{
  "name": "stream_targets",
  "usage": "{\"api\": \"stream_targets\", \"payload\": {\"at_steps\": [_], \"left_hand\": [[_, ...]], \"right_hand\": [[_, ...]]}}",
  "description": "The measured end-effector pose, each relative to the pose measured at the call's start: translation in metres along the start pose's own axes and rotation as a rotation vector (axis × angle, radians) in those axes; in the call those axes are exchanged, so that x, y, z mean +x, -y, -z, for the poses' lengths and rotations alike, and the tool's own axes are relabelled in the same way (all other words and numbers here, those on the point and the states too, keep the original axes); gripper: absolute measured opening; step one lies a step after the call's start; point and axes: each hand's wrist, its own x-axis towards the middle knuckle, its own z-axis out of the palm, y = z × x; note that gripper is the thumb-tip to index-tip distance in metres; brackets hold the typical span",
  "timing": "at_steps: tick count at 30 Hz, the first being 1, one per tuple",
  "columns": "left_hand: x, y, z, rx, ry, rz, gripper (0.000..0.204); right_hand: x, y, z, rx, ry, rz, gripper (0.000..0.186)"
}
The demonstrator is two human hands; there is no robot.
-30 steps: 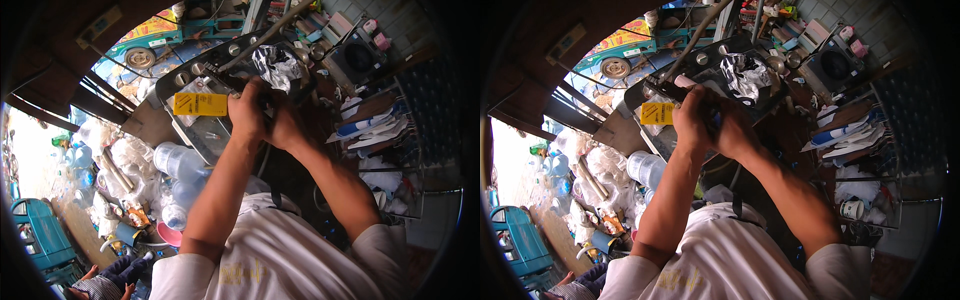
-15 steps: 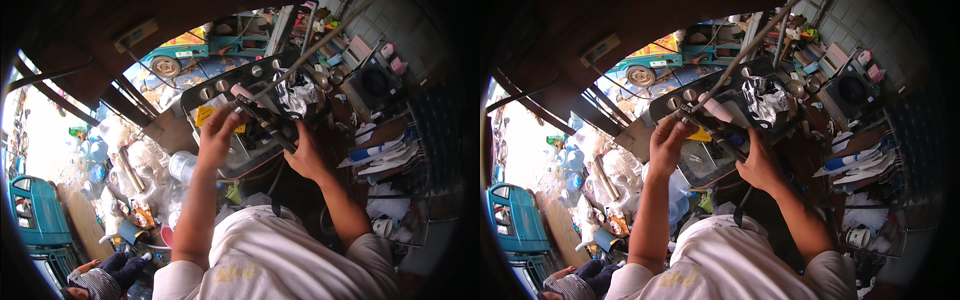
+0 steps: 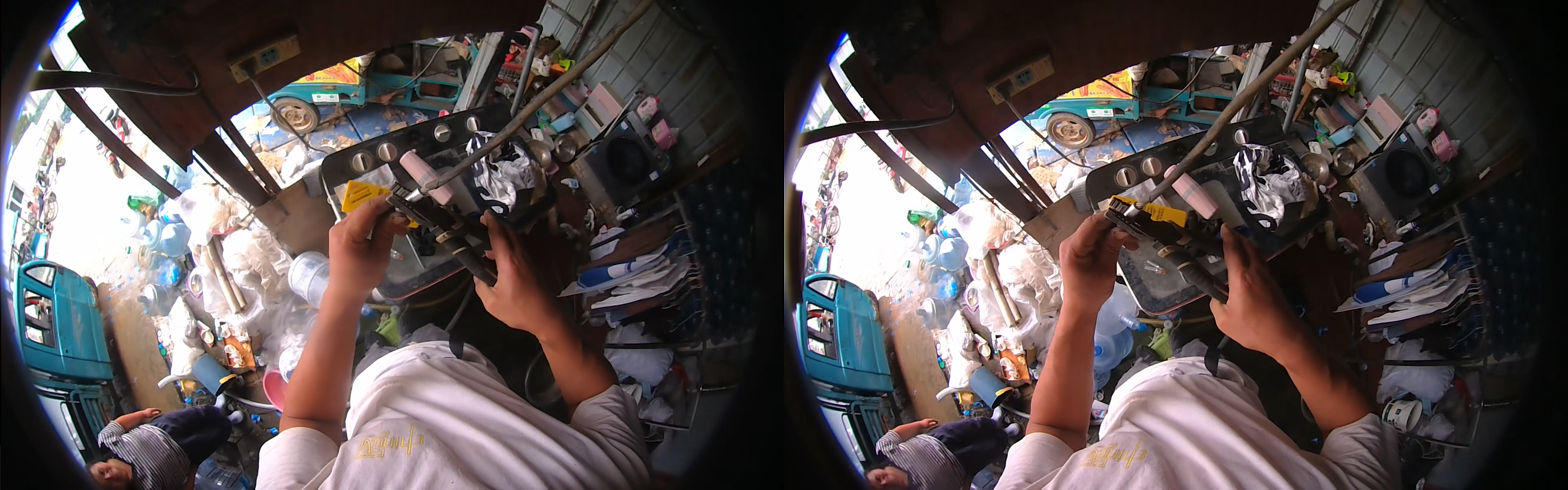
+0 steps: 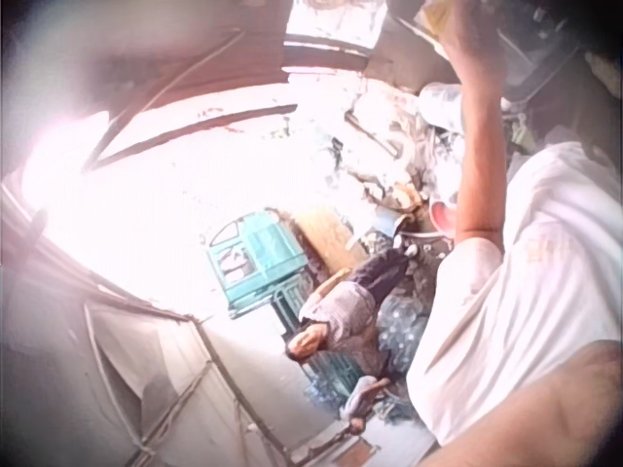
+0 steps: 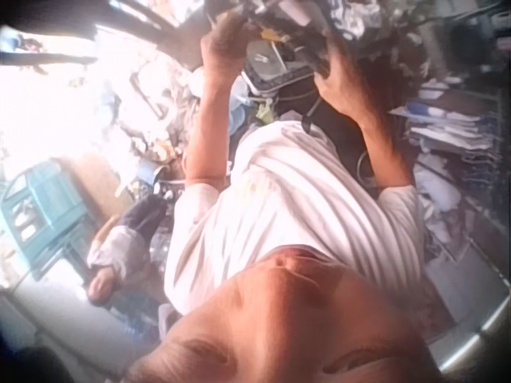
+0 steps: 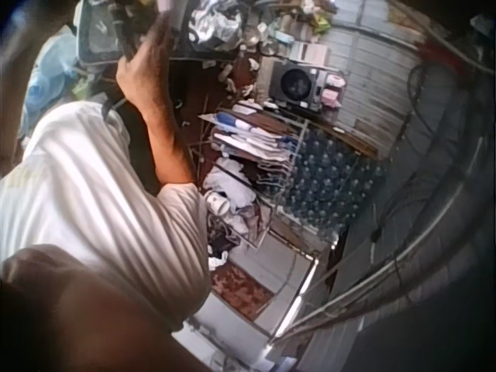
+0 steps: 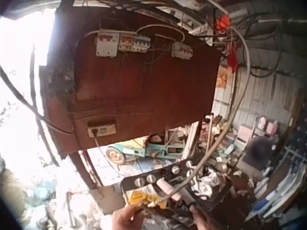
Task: The person strips the outer insulation from a black electrical cable using a knife, then twists and manipulates the exposed inner wires. The person uses pliers to cut and adjust the cable ends while working at a cluttered counter.
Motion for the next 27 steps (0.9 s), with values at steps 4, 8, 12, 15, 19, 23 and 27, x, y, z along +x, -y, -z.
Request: {"api": "stream_targets", "payload": {"at_steps": [4, 8, 12, 15, 19, 23, 27], "left_hand": [[-0.002, 0.007, -0.006, 0.124, -0.043, -0.071, 0.019], [-0.005, 0.006, -0.008, 0.063, 0.02, -0.02, 0.019], [-0.005, 0.002, -0.007, -0.05, 0.142, 0.075, 0.018], [-0.007, -0.008, -0.008, -0.071, 0.154, 0.085, 0.018], [-0.004, -0.013, -0.006, 0.073, 0.111, 0.011, 0.018], [-0.006, -0.01, -0.005, 0.184, 0.101, -0.077, 0.018], [-0.004, -0.016, -0.005, 0.159, 0.144, -0.076, 0.011]], "right_hand": [[-0.012, 0.003, -0.004, -0.163, -0.088, 0.028, 0.076], [-0.016, 0.01, 0.001, -0.229, -0.051, -0.018, 0.074], [-0.018, -0.004, -0.001, -0.152, -0.039, -0.022, 0.076], [-0.02, -0.003, -0.002, -0.181, -0.058, 0.016, 0.077], [-0.024, 0.011, -0.003, -0.285, -0.071, -0.037, 0.072], [-0.02, 0.009, 0.0, -0.212, -0.027, -0.024, 0.073], [-0.018, -0.003, -0.002, -0.203, -0.044, -0.007, 0.063]]}}
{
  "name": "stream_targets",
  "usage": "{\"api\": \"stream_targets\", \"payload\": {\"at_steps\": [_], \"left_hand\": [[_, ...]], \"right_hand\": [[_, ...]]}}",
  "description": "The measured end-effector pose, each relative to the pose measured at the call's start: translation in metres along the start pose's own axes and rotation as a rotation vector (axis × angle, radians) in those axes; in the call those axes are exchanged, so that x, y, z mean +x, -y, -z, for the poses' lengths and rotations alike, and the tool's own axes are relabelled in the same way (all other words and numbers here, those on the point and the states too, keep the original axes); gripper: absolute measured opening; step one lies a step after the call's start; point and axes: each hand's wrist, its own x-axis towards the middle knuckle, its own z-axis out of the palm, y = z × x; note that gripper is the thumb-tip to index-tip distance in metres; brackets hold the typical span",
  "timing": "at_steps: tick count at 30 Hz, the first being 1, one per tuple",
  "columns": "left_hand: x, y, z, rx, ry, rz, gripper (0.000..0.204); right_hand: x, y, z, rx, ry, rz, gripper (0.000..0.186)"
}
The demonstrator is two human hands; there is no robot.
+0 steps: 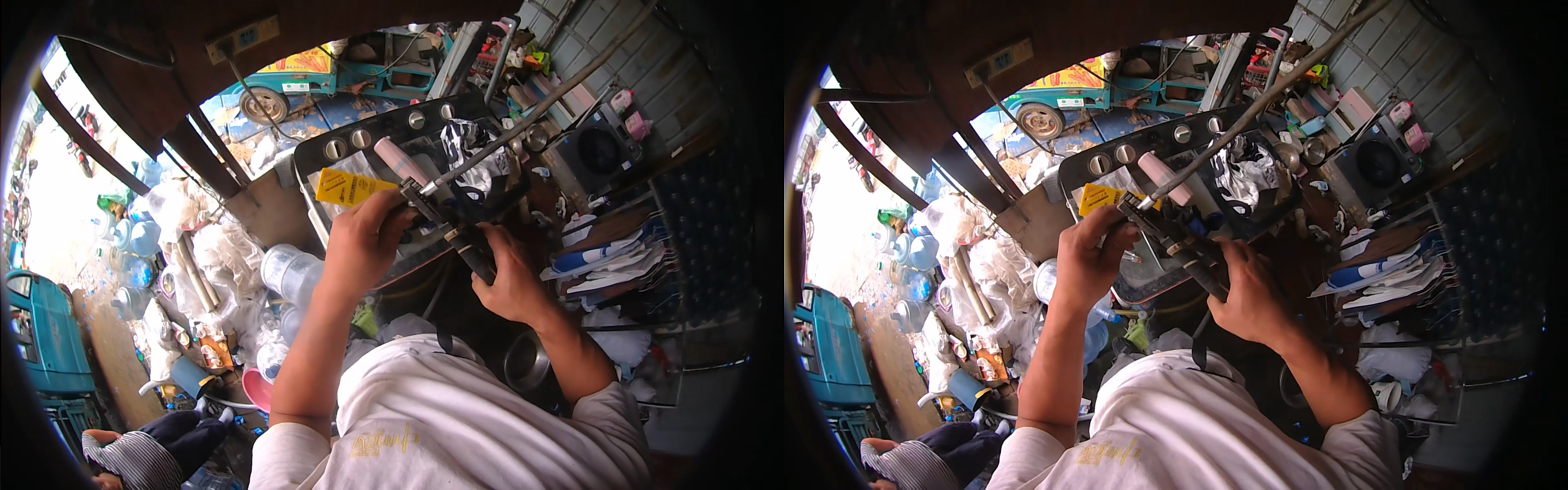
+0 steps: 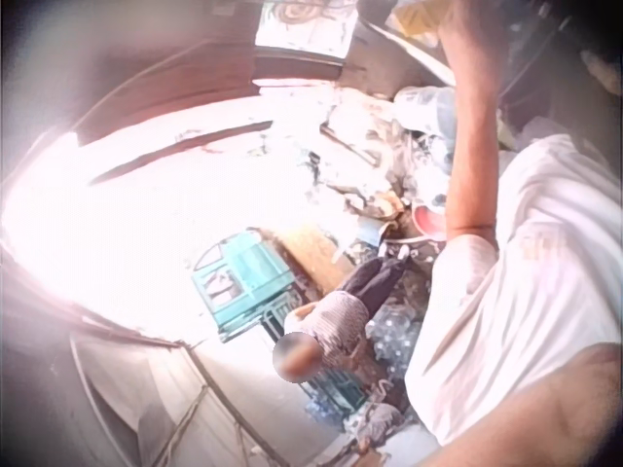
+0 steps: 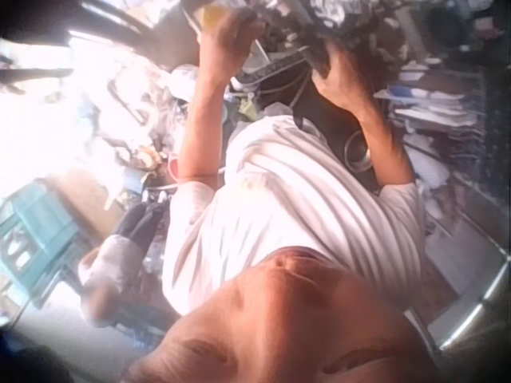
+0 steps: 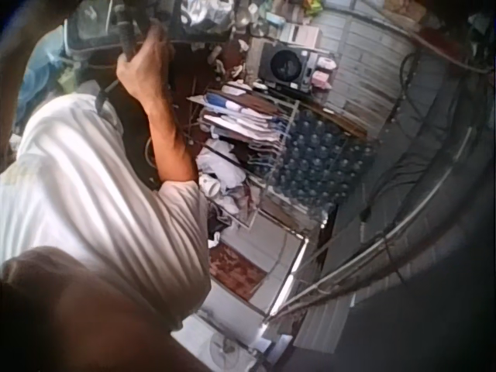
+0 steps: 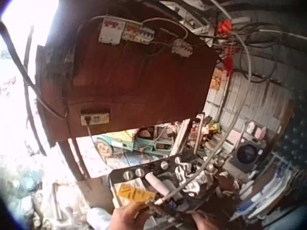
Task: The person strips the outer insulation from a black electrical cable using a knife, then twists and manipulates the exposed inner wires. The person uses pliers to cut and adjust the cable ends while working at a cluttered counter.
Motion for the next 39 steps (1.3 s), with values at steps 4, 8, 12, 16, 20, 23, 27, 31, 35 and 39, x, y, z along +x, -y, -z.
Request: {"api": "stream_targets", "payload": {"at_steps": [4, 8, 12, 16, 20, 23, 27, 31, 35, 39], "left_hand": [[-0.006, 0.003, -0.011, -0.336, -0.016, 0.194, 0.024], [-0.024, 0.001, -0.037, -1.123, 0.034, 0.411, 0.084], [-0.015, -0.004, -0.053, -1.185, 0.455, 0.214, 0.085], [0.016, -0.017, -0.025, -1.104, 0.733, 0.245, 0.048], [0.007, -0.041, -0.025, -1.158, 0.591, 0.271, 0.02], [0.0, -0.046, -0.032, -1.121, 0.526, 0.143, 0.02], [-0.009, -0.051, -0.031, -1.336, 0.745, 0.295, 0.029], [-0.017, -0.061, -0.027, -1.348, 0.907, 0.329, 0.031], [-0.026, -0.076, -0.027, -1.298, 0.814, 0.487, 0.022], [-0.023, -0.088, -0.028, -1.229, 0.761, 0.479, 0.021]], "right_hand": [[-0.001, -0.009, -0.009, 0.069, -0.03, -0.031, 0.065], [0.002, 0.004, -0.003, 0.251, 0.073, -0.044, 0.061], [-0.002, 0.02, 0.007, 0.523, 0.315, 0.018, 0.05], [-0.006, 0.021, 0.013, 0.922, 0.58, -0.101, 0.052], [-0.005, 0.021, 0.025, 1.062, 0.725, -0.128, 0.073], [-0.007, 0.036, 0.038, 1.209, 0.719, -0.112, 0.076], [-0.009, 0.042, 0.044, 1.207, 0.784, -0.155, 0.103], [-0.019, 0.043, 0.05, 1.148, 0.754, -0.023, 0.088], [-0.04, 0.033, 0.035, 1.329, 0.841, -0.195, 0.088], [-0.048, 0.047, 0.046, 1.413, 0.749, -0.163, 0.095]]}}
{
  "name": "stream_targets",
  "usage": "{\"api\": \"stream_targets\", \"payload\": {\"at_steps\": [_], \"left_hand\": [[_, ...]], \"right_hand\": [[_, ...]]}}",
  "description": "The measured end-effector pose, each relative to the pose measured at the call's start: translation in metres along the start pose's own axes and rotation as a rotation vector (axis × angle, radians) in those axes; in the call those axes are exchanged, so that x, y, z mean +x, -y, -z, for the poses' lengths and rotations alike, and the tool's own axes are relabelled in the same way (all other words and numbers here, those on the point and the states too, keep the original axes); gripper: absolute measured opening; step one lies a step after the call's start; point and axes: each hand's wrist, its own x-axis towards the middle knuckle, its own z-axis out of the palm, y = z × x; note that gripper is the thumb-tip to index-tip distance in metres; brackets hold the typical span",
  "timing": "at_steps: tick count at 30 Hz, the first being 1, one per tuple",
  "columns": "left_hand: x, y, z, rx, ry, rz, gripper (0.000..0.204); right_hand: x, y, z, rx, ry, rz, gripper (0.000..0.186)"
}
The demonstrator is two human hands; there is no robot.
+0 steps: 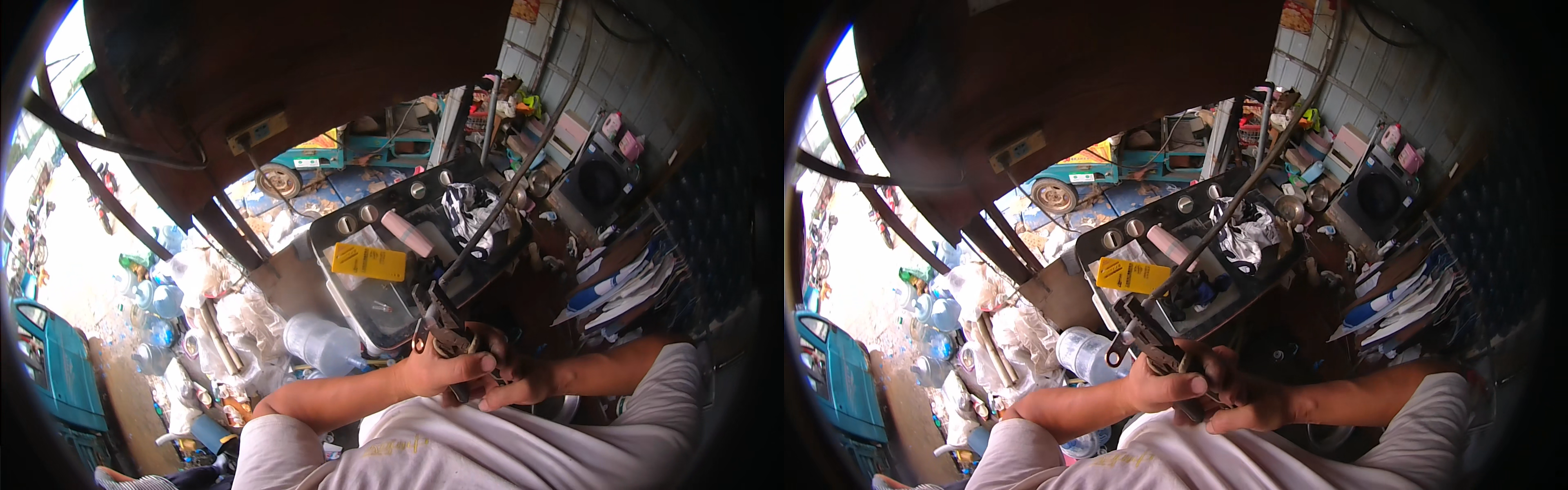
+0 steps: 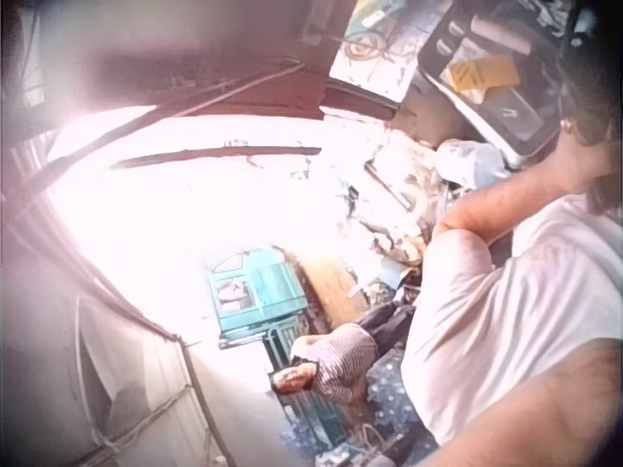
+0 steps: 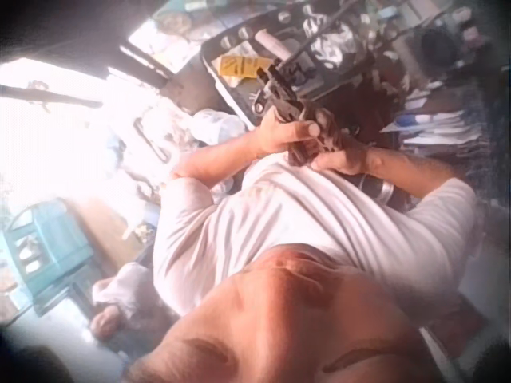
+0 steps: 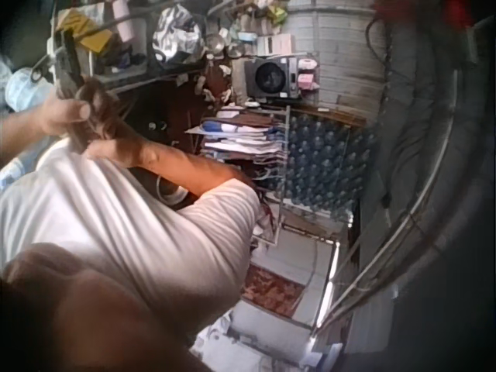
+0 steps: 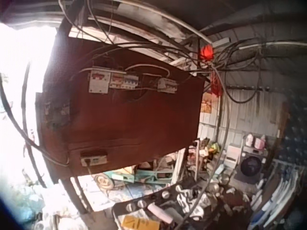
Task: The person strips the outer insulation from a black electrical cable using a knife, then twists and manipulates the exposed inner wires. The person uses pliers to cut and adjust the cable ends while working at a cluttered counter.
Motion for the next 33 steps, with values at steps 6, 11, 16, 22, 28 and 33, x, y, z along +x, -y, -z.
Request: {"api": "stream_targets", "payload": {"at_steps": [6, 11, 16, 22, 28, 33], "left_hand": [[-0.003, -0.011, -0.01, -0.029, -0.076, 0.122, 0.021], [-0.001, -0.012, -0.01, 0.075, -0.046, 0.082, 0.022], [0.0, -0.01, -0.008, 0.094, 0.005, 0.059, 0.024], [0.003, -0.013, 0.001, 0.07, -0.042, 0.234, 0.02], [0.027, -0.008, 0.033, 0.414, -0.149, -0.413, 0.051], [-0.004, -0.008, 0.033, 0.761, -0.825, -0.679, 0.057]], "right_hand": [[-0.003, 0.001, -0.005, -0.079, -0.026, 0.035, 0.084], [-0.005, -0.014, 0.008, -0.191, 0.062, 0.021, 0.045], [-0.004, -0.012, 0.001, -0.168, 0.015, 0.066, 0.039], [0.0, -0.003, 0.008, -0.181, -0.037, 0.026, 0.045], [0.021, -0.01, 0.036, -0.182, -0.024, -0.077, 0.047], [0.038, -0.037, 0.04, -0.47, -0.316, -0.025, 0.04]]}}
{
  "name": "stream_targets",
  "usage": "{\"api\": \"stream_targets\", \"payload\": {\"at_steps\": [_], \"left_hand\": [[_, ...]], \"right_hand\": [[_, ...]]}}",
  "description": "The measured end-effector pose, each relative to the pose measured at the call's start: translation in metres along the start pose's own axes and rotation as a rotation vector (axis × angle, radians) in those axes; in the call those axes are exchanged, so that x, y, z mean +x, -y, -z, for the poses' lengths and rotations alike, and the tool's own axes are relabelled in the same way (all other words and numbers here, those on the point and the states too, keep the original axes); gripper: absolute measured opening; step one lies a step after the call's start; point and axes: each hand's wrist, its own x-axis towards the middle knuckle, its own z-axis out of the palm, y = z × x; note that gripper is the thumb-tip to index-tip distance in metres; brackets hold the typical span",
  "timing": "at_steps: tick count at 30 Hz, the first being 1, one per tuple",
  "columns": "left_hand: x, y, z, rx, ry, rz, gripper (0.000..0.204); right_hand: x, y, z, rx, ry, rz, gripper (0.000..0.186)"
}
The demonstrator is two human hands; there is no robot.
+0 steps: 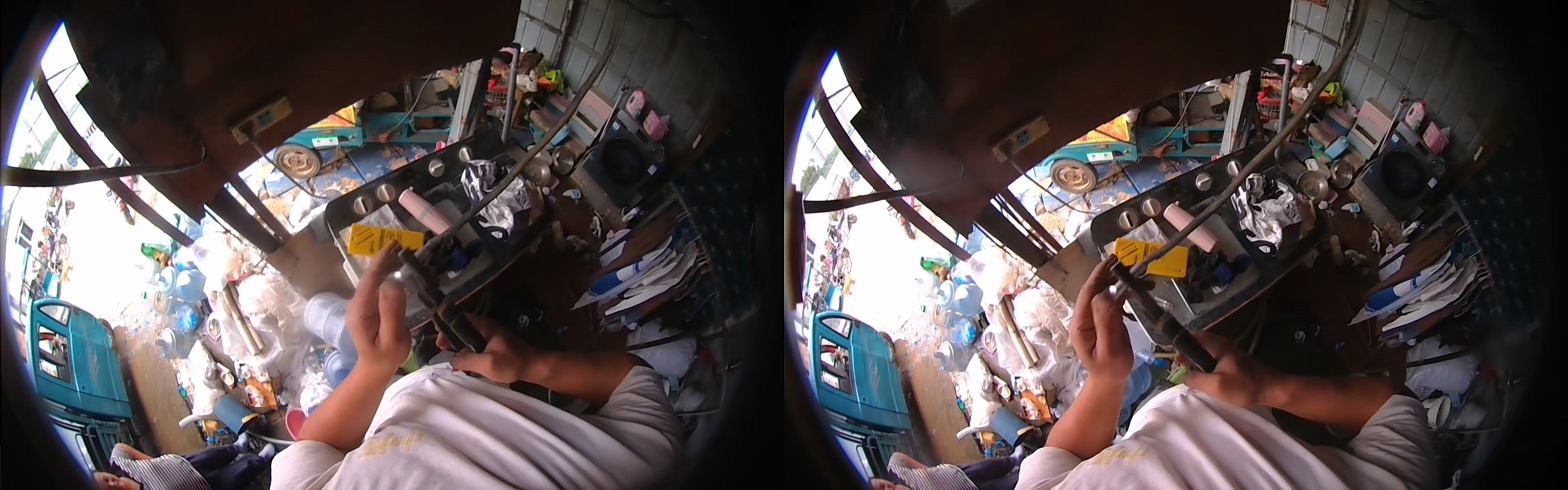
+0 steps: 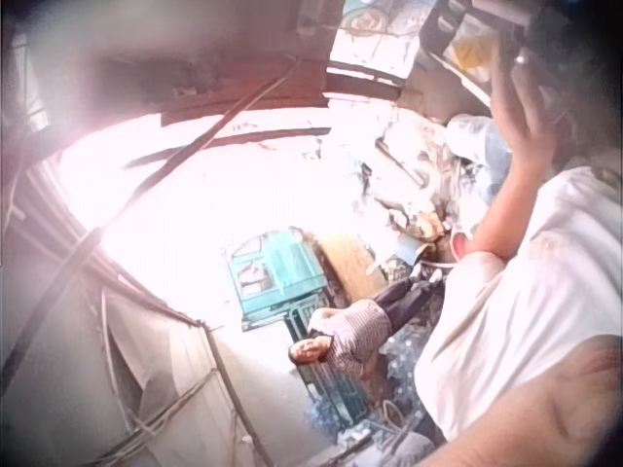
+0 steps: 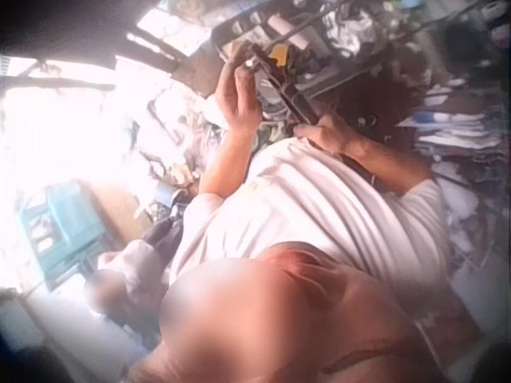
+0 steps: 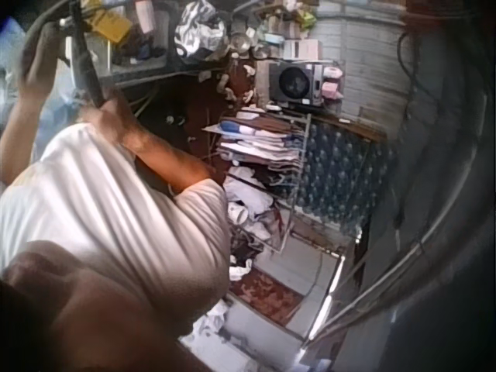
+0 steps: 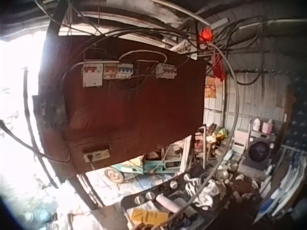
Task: The person strips the outer insulation from a black electrical cable using a knife, then twists and manipulates the exposed inner wires. The person uses pliers to cut and adjust the cable ends while working at a cluttered counter.
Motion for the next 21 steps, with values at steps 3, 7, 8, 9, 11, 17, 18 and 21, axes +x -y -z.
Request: {"api": "stream_targets", "payload": {"at_steps": [3, 7, 8, 9, 11, 17, 18, 21], "left_hand": [[-0.007, 0.002, 0.002, 0.094, -0.136, 0.083, 0.04], [-0.002, -0.001, 0.003, 0.144, -0.176, 0.147, 0.037], [0.0, -0.002, 0.005, 0.14, -0.163, 0.16, 0.038], [0.001, -0.003, 0.005, 0.131, -0.147, 0.171, 0.039], [0.0, -0.003, 0.004, 0.111, -0.113, 0.193, 0.041], [0.004, -0.004, -0.004, -0.169, -0.13, 0.205, 0.039], [0.005, -0.003, -0.004, -0.168, -0.125, 0.217, 0.039], [0.004, 0.0, -0.004, -0.193, -0.117, 0.237, 0.039]], "right_hand": [[0.008, 0.002, -0.008, -0.084, -0.121, 0.119, 0.044], [0.019, 0.002, -0.007, -0.426, -0.359, 0.492, 0.042], [0.018, 0.004, -0.005, -0.58, -0.378, 0.467, 0.044], [0.017, 0.005, -0.004, -0.501, -0.356, 0.438, 0.044], [0.015, 0.005, -0.004, -0.342, -0.316, 0.378, 0.045], [0.001, 0.015, 0.009, -0.208, -0.196, 0.031, 0.051], [0.001, 0.014, 0.01, -0.272, -0.219, 0.119, 0.052], [0.002, 0.015, 0.015, -0.394, -0.263, 0.318, 0.053]]}}
